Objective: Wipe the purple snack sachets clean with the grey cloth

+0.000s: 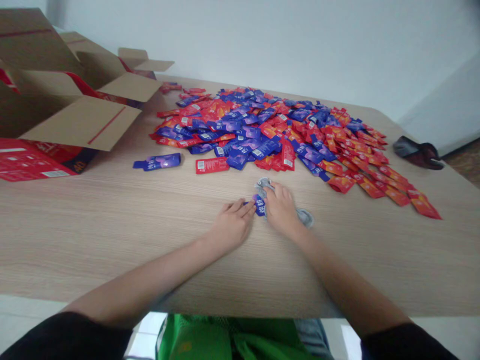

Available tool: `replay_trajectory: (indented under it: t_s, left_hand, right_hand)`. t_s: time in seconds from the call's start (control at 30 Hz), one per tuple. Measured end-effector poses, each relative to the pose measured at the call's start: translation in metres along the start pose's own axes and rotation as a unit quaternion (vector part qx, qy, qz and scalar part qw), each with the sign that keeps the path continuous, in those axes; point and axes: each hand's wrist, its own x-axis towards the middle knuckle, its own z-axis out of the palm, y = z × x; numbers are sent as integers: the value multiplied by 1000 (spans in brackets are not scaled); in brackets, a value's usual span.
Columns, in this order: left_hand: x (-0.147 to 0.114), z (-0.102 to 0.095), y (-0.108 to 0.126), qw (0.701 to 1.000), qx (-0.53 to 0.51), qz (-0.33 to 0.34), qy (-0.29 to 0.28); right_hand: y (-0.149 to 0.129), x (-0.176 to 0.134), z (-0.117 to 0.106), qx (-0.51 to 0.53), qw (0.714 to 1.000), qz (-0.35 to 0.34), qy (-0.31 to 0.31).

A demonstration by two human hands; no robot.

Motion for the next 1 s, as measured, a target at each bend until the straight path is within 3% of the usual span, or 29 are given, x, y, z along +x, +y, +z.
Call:
replay_trajectory:
  t_s: [0.17, 0.3, 0.43, 0.57, 0.67, 0.77, 1.0]
  left_hand:
    - [0, 2, -6, 1000, -5, 16, 1]
    - [-2, 0, -8, 999, -1, 36, -4]
    - [-3, 2, -5, 998, 14, 56, 20]
    - [-4, 5, -2, 997, 35, 53, 34]
    - [-3, 6, -2, 998, 34, 46, 29]
    - [-1, 4, -2, 999, 21, 42, 23]
    - [3, -2, 3, 1000, -5, 28, 1]
  right_hand:
    - [46, -16, 2, -2, 998, 57, 26]
    - [75, -10, -11, 58, 994, 79, 43]
    - [38, 12, -21, 142, 982, 19, 123]
    - [-17, 25, -4, 115, 991, -42, 48]
    - [-24, 23, 7, 53, 998, -37, 6]
    - [-4, 16, 8, 5, 1000, -5, 10]
    - [75, -5, -7, -84, 994, 70, 18]
